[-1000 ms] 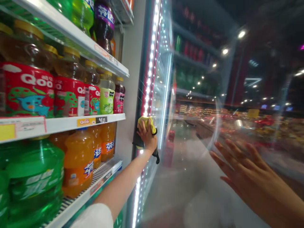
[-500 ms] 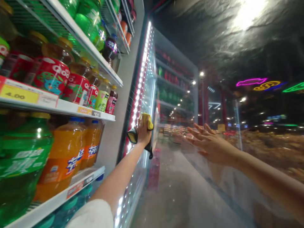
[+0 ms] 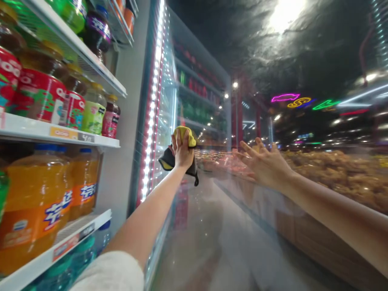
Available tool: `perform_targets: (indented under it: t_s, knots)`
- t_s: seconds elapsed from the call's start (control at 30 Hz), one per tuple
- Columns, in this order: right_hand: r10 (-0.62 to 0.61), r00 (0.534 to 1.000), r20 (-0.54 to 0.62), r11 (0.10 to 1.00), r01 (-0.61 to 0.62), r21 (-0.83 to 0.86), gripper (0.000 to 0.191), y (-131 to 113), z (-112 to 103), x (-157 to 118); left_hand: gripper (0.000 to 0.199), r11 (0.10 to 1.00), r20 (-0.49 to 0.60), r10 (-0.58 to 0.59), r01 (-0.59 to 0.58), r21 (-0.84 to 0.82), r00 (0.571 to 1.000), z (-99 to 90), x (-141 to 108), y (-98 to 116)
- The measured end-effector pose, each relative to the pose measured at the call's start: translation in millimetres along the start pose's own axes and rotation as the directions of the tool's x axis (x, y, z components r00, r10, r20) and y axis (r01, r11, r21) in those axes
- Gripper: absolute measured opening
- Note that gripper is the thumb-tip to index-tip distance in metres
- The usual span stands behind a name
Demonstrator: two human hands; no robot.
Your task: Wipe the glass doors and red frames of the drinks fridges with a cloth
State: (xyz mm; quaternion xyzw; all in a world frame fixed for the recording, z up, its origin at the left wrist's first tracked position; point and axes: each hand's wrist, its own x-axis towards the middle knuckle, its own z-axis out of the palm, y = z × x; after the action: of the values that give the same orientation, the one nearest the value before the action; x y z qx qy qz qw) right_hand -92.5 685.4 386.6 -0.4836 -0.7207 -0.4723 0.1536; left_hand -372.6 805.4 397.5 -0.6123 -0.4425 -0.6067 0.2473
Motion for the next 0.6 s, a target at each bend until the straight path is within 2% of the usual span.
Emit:
perform_targets:
  t_s: [0.03,0.07,0.1,0.17,0.27,0.33,0.37,0.4,0.43,0.5,0.53,0.6]
  knots:
    - [0.035,0.999,0.000,0.999,-0.035,-0.002,0.071,1.0,1.2,-3.6,0.066,0.998,-0.032,-0.060,0.060,-0.007,0.998,3.9,12.1,13.3]
    - [0.047,0.999,0.001,0.999,-0.047,0.006,0.072,1.8,3.4,-5.9,0.067,0.999,-0.041,-0.032,0.032,-0.004,0.999,8.5,19.0,27.0]
    - [0.046,0.999,0.000,0.999,-0.046,0.017,0.072,2.6,6.3,-7.2,0.069,0.999,-0.041,0.053,-0.053,-0.003,0.998,13.0,19.4,39.3]
    - [0.045,0.999,-0.020,0.998,-0.044,0.040,0.075,4.6,11.8,-8.2,0.070,0.966,-0.002,0.257,-0.257,-0.009,0.966,19.4,0.9,53.7]
    - [0.009,0.999,-0.048,0.997,-0.006,0.074,0.077,10.9,14.6,-12.3,0.068,0.863,0.126,0.504,-0.502,-0.051,0.854,16.0,-48.3,42.2]
    - [-0.044,0.998,-0.048,0.995,0.048,0.089,0.072,17.3,11.2,-18.8,0.067,0.804,0.203,0.592,-0.588,-0.089,0.780,7.7,-67.1,23.3]
    - [-0.069,0.997,-0.041,0.993,0.072,0.090,0.068,20.5,8.1,-22.8,0.069,0.795,0.230,0.604,-0.597,-0.103,0.763,3.9,-67.6,16.0]
    - [-0.087,0.996,-0.034,0.992,0.090,0.085,0.063,23.2,4.4,-26.9,0.072,0.812,0.230,0.582,-0.573,-0.108,0.780,1.3,-61.9,12.5]
    - [-0.095,0.995,-0.030,0.993,0.097,0.074,0.059,25.2,0.3,-30.9,0.075,0.849,0.208,0.529,-0.519,-0.102,0.823,0.3,-51.4,13.8]
    - [-0.071,0.997,-0.042,0.997,0.073,0.035,0.052,26.5,-7.2,-37.9,0.076,0.943,0.101,0.332,-0.326,-0.072,0.938,3.5,-24.0,31.1]
    - [-0.047,0.997,-0.056,0.999,0.048,0.011,0.050,25.9,-10.2,-40.9,0.075,0.973,0.049,0.226,-0.222,-0.070,0.973,7.4,-11.7,45.0]
    - [0.000,0.995,-0.095,0.999,-0.004,-0.038,0.045,23.6,-13.6,-46.3,0.072,0.991,-0.034,0.103,-0.105,-0.082,0.994,17.6,-0.3,74.4]
